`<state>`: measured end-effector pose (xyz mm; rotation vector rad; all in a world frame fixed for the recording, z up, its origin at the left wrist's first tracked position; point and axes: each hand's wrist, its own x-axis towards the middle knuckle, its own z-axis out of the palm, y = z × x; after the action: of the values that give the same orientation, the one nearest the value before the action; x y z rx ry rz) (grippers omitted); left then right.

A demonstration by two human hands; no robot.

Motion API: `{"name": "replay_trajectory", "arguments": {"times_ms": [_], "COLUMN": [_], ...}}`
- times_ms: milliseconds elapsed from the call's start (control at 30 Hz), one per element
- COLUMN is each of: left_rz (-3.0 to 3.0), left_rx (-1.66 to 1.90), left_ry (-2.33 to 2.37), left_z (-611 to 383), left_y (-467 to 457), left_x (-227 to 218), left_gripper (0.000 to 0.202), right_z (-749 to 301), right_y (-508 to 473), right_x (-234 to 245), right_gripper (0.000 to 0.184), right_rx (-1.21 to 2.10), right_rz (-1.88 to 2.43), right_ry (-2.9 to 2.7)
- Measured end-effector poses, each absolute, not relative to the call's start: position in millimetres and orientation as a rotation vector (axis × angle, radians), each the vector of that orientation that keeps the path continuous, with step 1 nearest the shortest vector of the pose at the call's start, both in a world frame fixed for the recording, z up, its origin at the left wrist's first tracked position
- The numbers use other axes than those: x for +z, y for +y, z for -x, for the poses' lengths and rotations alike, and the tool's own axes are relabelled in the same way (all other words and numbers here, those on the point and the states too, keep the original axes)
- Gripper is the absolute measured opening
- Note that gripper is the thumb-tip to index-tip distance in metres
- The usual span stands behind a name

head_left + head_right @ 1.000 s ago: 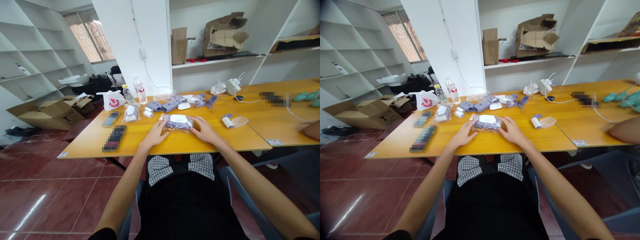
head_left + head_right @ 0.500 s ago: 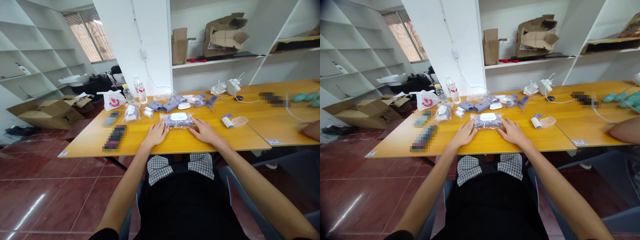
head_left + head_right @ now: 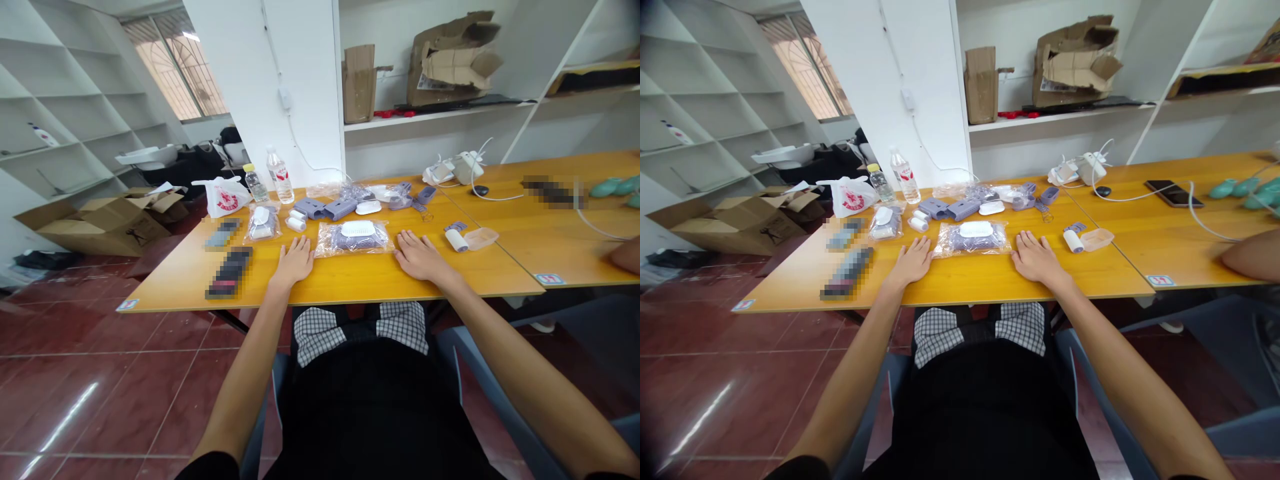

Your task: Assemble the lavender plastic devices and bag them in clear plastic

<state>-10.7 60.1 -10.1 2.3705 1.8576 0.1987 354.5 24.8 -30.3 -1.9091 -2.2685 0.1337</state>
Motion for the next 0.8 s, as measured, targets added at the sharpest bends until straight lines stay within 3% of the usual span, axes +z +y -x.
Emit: {"name": "replay_trajectory", "arguments": {"times_ms": [500,800], "left_rz": [-2.401,-2.491], "left_rx": [0.093,0.345], "left_ry": [1.899,1.657], "left_z": [4.2,3.5], "left_y": [53.3,51.6], "left_x": [-2.3,-7.3], "left_gripper": [0.060,0.074], "right_z": [-353.9,-355.8], "right_y": [24.2,24.1], "right_x": [-27.7,-32.1], "right_gripper": [0.072,0.064], "right_rx": [0.108,0.066], "right_rz": [1.934,1.846], "right_ry": [-2.290,-2.310]}}
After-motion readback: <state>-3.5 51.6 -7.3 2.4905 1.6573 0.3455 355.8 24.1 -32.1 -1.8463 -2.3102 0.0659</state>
